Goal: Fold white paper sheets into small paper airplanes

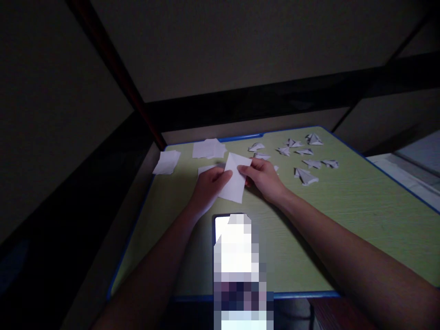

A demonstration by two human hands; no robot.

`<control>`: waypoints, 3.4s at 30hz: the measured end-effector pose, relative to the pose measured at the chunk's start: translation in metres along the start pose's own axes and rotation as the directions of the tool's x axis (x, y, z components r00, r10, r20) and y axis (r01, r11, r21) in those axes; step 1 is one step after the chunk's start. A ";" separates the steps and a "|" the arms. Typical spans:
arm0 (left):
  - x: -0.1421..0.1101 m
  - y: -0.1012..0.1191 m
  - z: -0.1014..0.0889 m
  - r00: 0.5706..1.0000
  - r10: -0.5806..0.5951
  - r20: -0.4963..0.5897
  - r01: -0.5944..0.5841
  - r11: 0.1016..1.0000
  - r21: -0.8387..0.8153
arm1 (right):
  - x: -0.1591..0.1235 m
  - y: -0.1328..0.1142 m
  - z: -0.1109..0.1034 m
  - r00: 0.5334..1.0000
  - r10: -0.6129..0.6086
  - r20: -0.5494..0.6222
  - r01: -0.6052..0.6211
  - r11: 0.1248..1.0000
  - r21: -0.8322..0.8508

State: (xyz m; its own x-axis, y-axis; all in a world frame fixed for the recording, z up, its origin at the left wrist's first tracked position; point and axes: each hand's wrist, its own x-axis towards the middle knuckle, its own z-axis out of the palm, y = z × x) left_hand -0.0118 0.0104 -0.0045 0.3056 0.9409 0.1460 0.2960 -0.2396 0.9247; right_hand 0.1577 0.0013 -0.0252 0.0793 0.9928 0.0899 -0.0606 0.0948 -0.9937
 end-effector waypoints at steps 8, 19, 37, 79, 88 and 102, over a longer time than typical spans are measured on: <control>0.004 -0.007 -0.007 0.995 -0.093 -0.041 0.092 0.996 -0.008 | 0.006 -0.006 0.006 0.998 0.012 0.064 -0.015 0.998 0.056; 0.002 -0.004 -0.004 0.999 -0.051 0.011 0.051 0.999 0.009 | 0.001 -0.012 0.003 0.998 0.020 0.066 -0.025 0.996 0.082; 0.004 -0.004 0.004 0.997 0.006 0.075 -0.001 0.998 -0.068 | -0.004 -0.007 -0.007 0.993 0.095 0.074 -0.098 0.995 0.031; 0.007 -0.005 0.004 0.998 -0.043 0.045 0.044 0.999 -0.018 | -0.002 -0.008 -0.009 0.989 0.092 0.120 -0.102 0.992 0.078; 0.008 -0.002 0.003 0.998 -0.055 0.029 0.055 0.998 0.026 | 0.000 -0.008 -0.010 0.987 0.092 0.130 -0.104 0.991 0.089; 0.008 -0.007 0.004 0.999 -0.026 0.021 0.026 0.999 -0.031 | -0.001 -0.008 -0.012 0.986 0.099 0.136 -0.110 0.991 0.081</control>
State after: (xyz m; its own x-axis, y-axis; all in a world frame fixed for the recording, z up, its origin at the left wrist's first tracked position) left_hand -0.0081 0.0187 -0.0107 0.3163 0.9417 0.1148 0.2756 -0.2071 0.9387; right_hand 0.1700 -0.0008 -0.0178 -0.0633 0.9980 -0.0003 -0.1494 -0.0097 -0.9887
